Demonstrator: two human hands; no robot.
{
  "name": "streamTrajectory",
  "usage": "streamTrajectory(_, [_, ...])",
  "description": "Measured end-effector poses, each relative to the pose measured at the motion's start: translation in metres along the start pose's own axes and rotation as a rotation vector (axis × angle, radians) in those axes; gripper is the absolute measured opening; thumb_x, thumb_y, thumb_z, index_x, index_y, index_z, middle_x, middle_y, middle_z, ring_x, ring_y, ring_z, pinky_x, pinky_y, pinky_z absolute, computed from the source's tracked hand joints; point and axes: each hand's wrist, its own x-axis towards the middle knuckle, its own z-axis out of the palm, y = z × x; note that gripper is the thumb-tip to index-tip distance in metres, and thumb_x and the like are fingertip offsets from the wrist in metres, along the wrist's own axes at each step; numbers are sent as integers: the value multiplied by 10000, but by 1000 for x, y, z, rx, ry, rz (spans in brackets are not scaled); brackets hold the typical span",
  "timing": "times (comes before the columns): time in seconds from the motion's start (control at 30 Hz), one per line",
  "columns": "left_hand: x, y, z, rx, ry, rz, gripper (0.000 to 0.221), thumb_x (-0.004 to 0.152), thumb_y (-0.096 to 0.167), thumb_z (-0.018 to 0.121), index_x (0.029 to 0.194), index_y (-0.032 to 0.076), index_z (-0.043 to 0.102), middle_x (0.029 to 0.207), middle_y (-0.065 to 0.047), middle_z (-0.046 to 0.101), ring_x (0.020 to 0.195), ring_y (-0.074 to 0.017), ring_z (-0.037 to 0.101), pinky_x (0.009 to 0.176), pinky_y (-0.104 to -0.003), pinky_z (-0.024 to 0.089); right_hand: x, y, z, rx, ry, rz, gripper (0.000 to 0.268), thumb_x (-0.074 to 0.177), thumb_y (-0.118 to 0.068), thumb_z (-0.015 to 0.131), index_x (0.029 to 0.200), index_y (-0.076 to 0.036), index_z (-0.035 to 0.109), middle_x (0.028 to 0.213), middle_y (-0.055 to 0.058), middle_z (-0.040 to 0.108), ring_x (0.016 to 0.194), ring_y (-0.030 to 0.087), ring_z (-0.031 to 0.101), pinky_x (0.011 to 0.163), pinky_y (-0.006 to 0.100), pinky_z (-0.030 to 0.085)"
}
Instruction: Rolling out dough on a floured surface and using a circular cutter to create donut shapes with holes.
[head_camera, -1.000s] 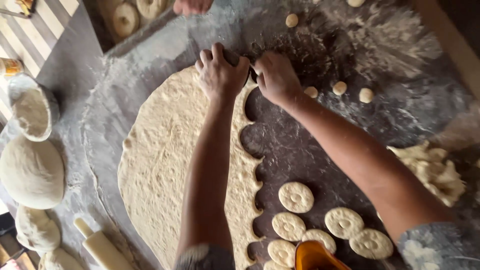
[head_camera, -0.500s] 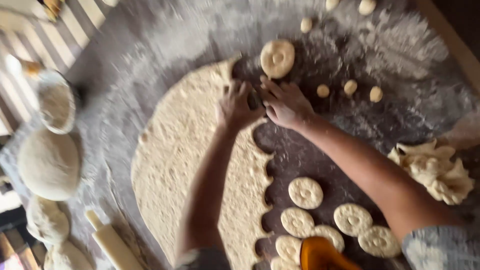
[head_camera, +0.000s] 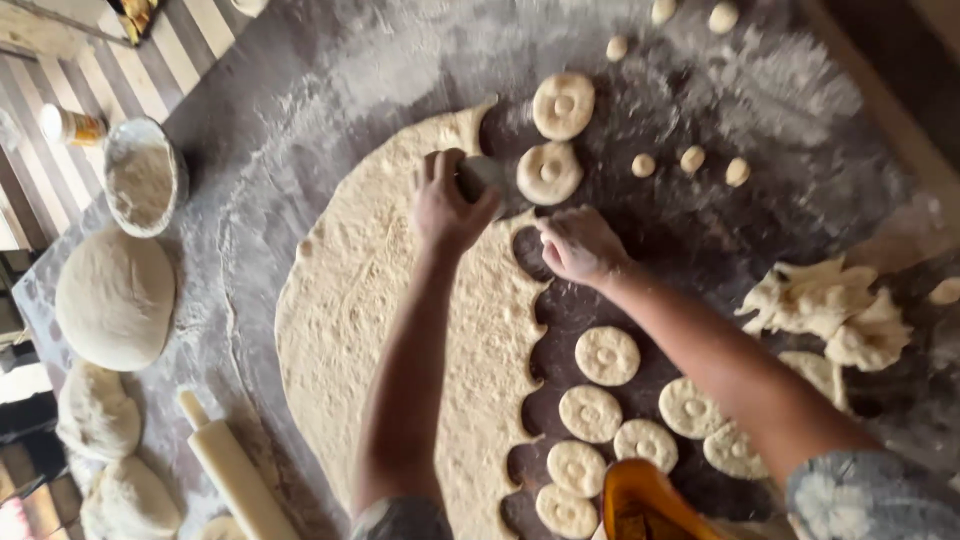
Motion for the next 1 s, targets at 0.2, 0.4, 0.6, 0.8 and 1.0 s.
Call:
streamTrajectory(0.2, [-52, -3, 29, 177, -377, 13, 679, 649, 468, 791, 1228, 168, 602, 1226, -140, 546, 1136, -359, 530, 694, -481, 578, 28, -20, -18, -252, -148, -82, 515, 873, -286, 690, 1361, -171, 573, 821, 29, 596, 725, 218, 593, 667, 429, 447])
streamTrajectory(0.4, [-57, -6, 46, 128, -221, -200, 724, 698, 525, 747, 1308, 178, 570, 1258, -136, 541, 1172, -361, 519, 811, -534, 548, 7, 6, 17, -221, -137, -28, 215, 960, -274, 716, 1076, -210, 547, 873, -5, 576, 794, 207, 596, 725, 418, 476])
streamTrajectory(0.6, [-60, -15, 45, -88, -152, -344, 670, 702, 487, 754, 1282, 200, 579, 1265, -89, 555, 1150, -331, 525, 875, -524, 521, -26, -7, 4, 61, -18, -28, 294, 835, -205, 730, 978, -110, 490, 952, 86, 586, 835, 256, 624, 717, 375, 552])
streamTrajectory(0.8, [-116, 10, -17, -42, -111, -301, 645, 818, 573, 728, 1305, 179, 571, 1224, -116, 562, 1134, -278, 574, 838, -467, 584, -41, -33, -13, 183, -311, -181, 661, 817, -140, 717, 1441, -73, 508, 870, 43, 592, 753, 237, 637, 696, 410, 565])
streamTrajectory(1.0, [-165, -17, 80, 36, -162, -16, 801, 733, 547, 794, 1361, 108, 559, 1395, -257, 525, 1084, -391, 575, 713, -543, 547, -12, -42, -8, -7, -239, -231, 597, 741, -293, 754, 1303, -215, 570, 840, 66, 606, 720, 282, 649, 550, 450, 505])
